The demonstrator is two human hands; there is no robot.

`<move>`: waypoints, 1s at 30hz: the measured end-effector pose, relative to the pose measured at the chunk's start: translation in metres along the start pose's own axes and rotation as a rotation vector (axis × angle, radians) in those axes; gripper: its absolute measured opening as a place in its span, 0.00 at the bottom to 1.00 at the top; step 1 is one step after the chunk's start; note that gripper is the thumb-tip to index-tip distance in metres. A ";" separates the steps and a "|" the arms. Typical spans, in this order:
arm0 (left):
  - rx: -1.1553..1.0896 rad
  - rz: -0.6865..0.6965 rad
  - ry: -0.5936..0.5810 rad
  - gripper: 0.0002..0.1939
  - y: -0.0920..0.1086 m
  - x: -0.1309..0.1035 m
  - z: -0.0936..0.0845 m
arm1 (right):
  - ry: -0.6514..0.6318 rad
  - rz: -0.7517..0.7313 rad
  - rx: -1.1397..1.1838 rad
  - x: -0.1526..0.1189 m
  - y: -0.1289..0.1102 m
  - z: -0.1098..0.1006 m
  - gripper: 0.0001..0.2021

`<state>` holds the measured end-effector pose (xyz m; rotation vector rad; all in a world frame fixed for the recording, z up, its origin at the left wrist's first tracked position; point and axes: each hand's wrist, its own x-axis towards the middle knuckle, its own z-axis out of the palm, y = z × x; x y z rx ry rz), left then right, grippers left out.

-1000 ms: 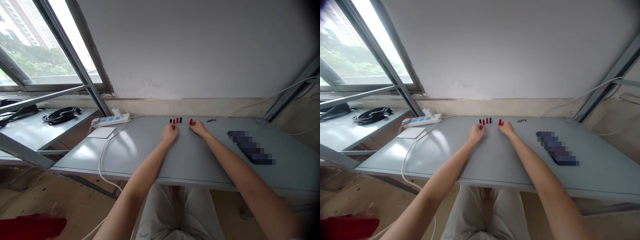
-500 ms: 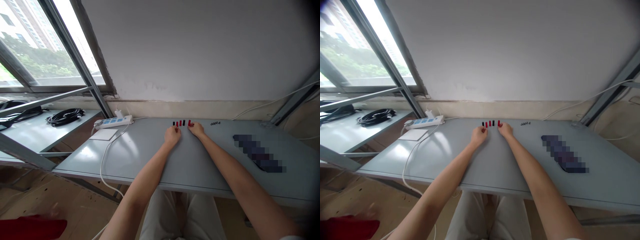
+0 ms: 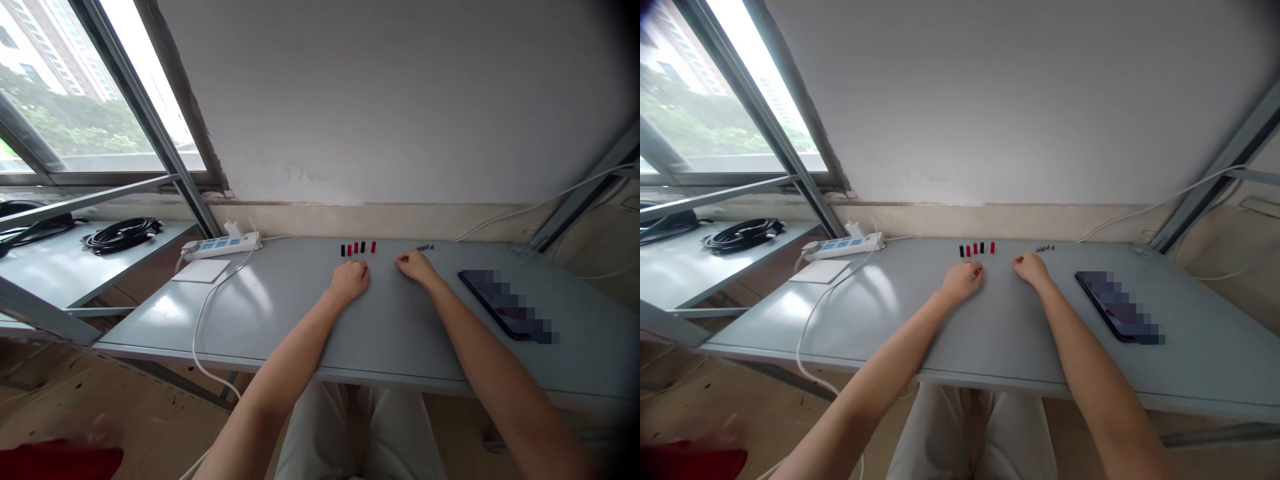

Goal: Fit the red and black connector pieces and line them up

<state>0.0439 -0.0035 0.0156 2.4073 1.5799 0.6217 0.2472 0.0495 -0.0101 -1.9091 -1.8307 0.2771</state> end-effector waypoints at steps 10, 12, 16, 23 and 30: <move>0.015 -0.038 0.006 0.10 0.002 -0.001 -0.002 | 0.040 -0.037 -0.101 -0.003 -0.004 0.001 0.09; 0.022 -0.031 0.006 0.10 0.002 -0.001 -0.002 | 0.045 -0.036 -0.096 -0.004 -0.005 0.000 0.09; -0.036 -0.051 0.024 0.10 0.002 0.000 -0.001 | 0.062 -0.027 -0.101 -0.004 -0.005 0.001 0.09; -0.033 -0.043 0.024 0.10 0.000 0.000 0.000 | 0.061 -0.033 -0.100 -0.003 -0.004 0.003 0.09; 0.019 -0.078 0.023 0.10 0.000 0.000 0.000 | 0.053 -0.029 -0.084 -0.004 -0.005 0.003 0.09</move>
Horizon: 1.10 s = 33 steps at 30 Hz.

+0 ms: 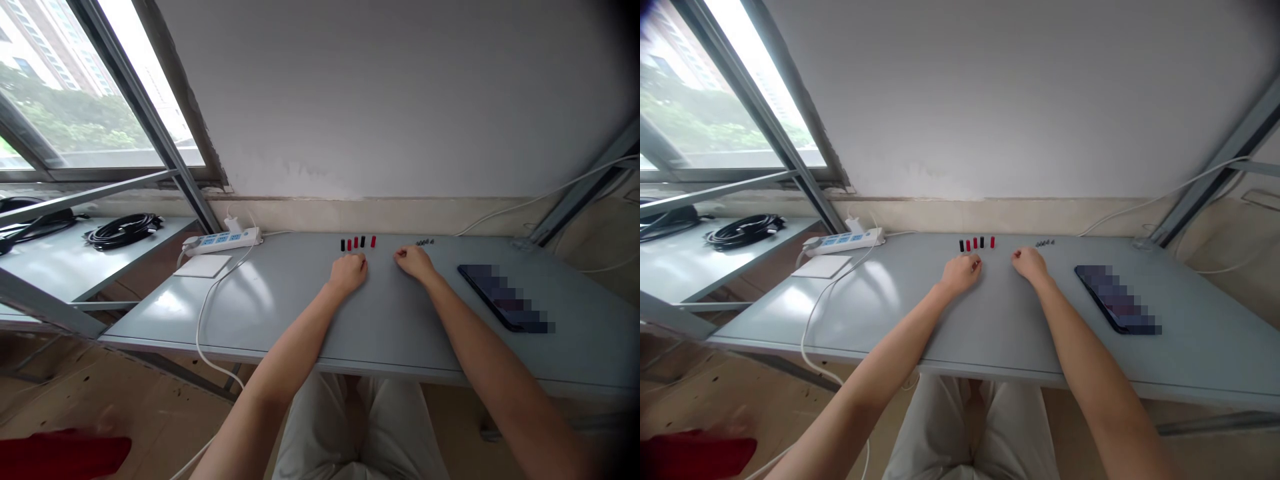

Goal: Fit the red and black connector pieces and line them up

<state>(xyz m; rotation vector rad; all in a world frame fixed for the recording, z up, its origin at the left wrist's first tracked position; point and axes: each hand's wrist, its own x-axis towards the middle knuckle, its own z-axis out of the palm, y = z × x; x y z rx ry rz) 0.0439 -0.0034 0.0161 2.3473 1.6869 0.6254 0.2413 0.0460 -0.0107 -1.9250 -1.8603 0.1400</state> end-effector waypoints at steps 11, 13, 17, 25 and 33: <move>-0.020 -0.044 -0.019 0.09 -0.004 0.002 0.002 | 0.027 0.007 0.173 0.008 -0.012 0.009 0.15; 0.028 -0.040 -0.031 0.09 -0.003 0.002 0.001 | 0.012 0.024 0.164 0.014 -0.017 0.010 0.16; 0.082 -0.028 -0.033 0.10 -0.004 0.001 0.001 | -0.013 0.039 0.138 0.026 -0.026 0.014 0.18; 0.146 0.017 -0.021 0.14 -0.002 0.001 0.001 | -0.063 0.067 0.109 0.035 -0.037 0.025 0.20; 0.224 0.019 -0.069 0.15 0.008 -0.003 -0.007 | -0.002 0.093 0.041 0.039 -0.043 0.032 0.17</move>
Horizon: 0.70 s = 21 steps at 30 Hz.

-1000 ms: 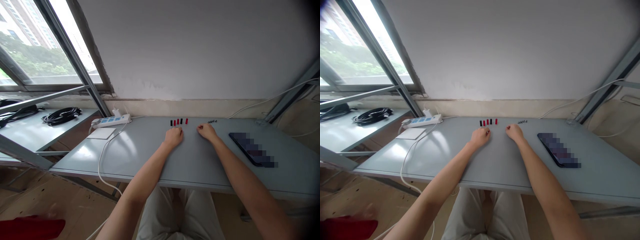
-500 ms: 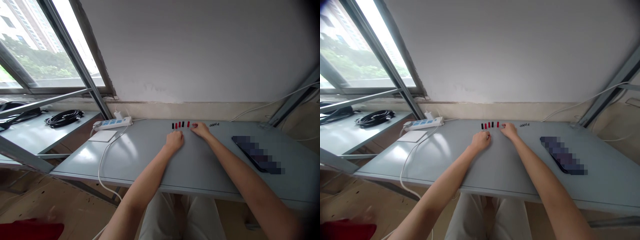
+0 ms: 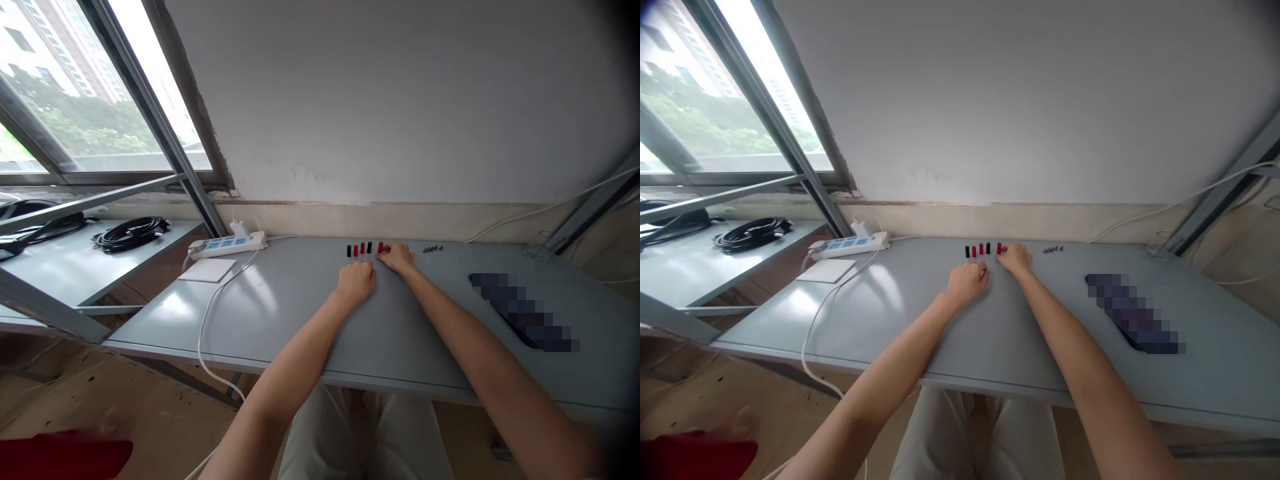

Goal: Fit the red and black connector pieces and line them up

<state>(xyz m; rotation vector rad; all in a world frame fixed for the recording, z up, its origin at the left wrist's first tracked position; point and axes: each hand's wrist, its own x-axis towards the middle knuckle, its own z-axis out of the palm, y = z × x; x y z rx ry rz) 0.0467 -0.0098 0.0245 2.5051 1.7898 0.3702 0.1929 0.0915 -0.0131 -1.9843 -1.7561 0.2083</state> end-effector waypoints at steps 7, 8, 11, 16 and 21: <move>0.015 -0.014 -0.010 0.15 -0.001 0.001 0.002 | 0.005 -0.014 0.005 -0.003 0.007 0.001 0.11; 0.014 -0.014 -0.007 0.15 -0.001 0.002 0.003 | 0.000 -0.017 0.007 -0.005 0.007 0.000 0.11; 0.000 -0.020 0.017 0.15 0.000 0.001 0.003 | -0.027 -0.071 -0.009 -0.017 0.005 -0.008 0.09; -0.104 -0.021 0.141 0.24 0.004 -0.003 -0.002 | 0.031 -0.387 -0.154 -0.051 -0.007 -0.027 0.07; -0.099 -0.003 0.089 0.17 0.005 -0.002 0.000 | 0.156 -0.554 -0.238 -0.077 -0.007 -0.034 0.07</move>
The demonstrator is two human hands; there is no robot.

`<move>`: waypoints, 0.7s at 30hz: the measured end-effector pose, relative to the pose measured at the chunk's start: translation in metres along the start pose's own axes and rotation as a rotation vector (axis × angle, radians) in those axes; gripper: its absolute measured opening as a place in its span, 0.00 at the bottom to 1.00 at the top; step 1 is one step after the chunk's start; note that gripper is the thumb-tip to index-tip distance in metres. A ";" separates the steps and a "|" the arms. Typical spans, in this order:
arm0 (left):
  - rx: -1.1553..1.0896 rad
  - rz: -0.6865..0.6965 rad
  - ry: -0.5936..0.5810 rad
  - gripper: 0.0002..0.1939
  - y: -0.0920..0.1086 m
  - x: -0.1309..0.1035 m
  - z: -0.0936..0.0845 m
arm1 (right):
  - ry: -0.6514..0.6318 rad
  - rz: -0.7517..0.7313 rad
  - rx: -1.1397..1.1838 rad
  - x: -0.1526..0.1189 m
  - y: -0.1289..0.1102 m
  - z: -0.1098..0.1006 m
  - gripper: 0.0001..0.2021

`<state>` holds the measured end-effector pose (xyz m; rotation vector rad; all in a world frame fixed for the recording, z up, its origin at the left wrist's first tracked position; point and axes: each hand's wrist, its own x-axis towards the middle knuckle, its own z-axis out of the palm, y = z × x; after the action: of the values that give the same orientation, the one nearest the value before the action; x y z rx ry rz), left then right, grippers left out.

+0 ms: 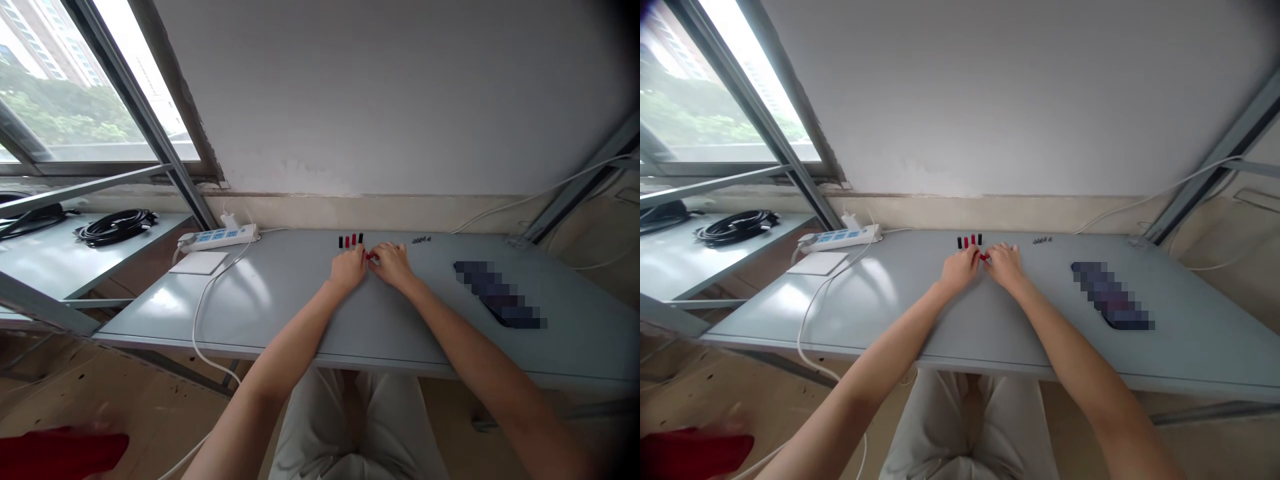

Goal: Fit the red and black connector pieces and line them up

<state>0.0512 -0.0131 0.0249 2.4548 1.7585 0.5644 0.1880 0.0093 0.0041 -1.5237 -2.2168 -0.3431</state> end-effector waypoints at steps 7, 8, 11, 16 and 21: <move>-0.021 0.005 0.040 0.16 -0.001 0.002 0.007 | 0.010 -0.008 0.023 -0.010 0.006 -0.002 0.07; -0.021 0.000 0.041 0.17 -0.001 0.002 0.007 | 0.006 -0.007 0.025 -0.010 0.006 -0.003 0.07; -0.018 -0.020 0.040 0.19 -0.002 0.003 0.006 | -0.003 -0.003 0.030 -0.010 0.005 -0.004 0.07; -0.009 -0.049 0.041 0.21 -0.003 0.005 0.005 | -0.010 0.027 0.049 -0.010 0.006 -0.003 0.07; 0.008 -0.083 0.054 0.21 -0.002 0.005 0.004 | -0.021 0.011 0.092 -0.011 0.006 -0.004 0.08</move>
<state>0.0523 -0.0078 0.0221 2.3800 1.8757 0.6227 0.1981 0.0014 0.0022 -1.4971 -2.2069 -0.2197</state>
